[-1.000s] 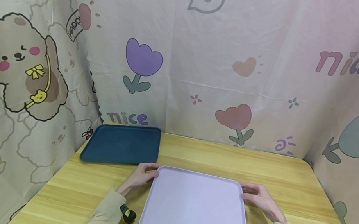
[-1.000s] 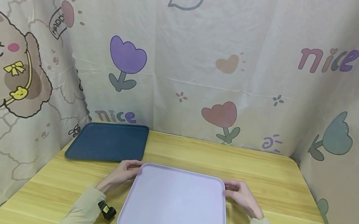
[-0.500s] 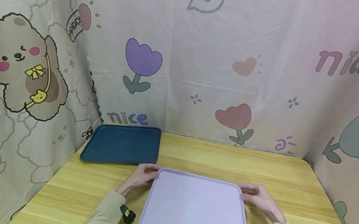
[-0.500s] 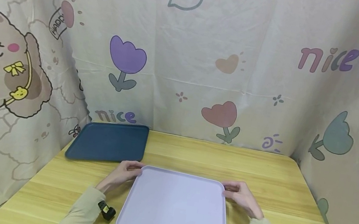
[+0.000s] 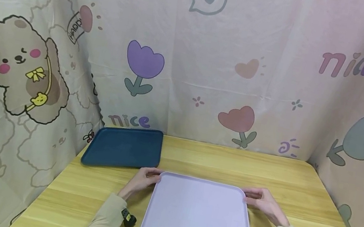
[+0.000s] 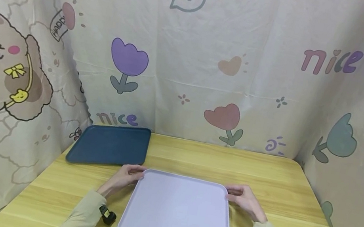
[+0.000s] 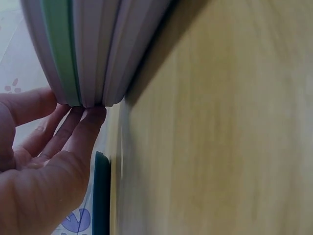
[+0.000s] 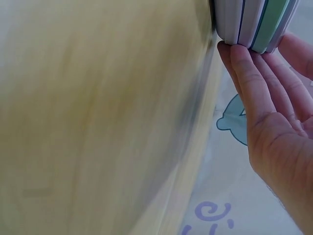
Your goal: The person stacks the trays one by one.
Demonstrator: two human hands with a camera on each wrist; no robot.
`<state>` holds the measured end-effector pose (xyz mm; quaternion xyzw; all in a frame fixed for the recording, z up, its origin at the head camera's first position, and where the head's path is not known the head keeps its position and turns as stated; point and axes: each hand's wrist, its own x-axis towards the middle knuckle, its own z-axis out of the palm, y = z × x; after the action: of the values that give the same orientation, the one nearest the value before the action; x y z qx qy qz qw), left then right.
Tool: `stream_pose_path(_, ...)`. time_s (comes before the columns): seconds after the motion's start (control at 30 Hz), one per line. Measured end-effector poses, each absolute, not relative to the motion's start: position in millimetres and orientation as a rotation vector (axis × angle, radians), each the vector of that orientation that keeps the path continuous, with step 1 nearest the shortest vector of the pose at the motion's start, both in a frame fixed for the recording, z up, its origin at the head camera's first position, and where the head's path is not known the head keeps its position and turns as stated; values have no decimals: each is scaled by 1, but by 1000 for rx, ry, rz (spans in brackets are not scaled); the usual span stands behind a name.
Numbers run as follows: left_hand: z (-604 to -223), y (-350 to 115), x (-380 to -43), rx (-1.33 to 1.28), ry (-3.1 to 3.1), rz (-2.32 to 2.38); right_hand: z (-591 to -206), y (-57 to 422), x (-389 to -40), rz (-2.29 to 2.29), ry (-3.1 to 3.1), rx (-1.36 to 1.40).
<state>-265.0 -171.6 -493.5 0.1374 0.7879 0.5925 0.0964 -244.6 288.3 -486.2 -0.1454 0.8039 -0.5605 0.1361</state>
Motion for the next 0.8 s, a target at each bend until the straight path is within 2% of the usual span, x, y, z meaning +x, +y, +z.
stream_pose_path(0.47, -496, -180, -266, 348, 2443, 1808, -485, 288, -242, -1608, 2342, -403)
stream_pose_path(0.8, -491, -234, -268, -369, 2709, 2008, -484, 287, -241, -1607, 2356, -406)
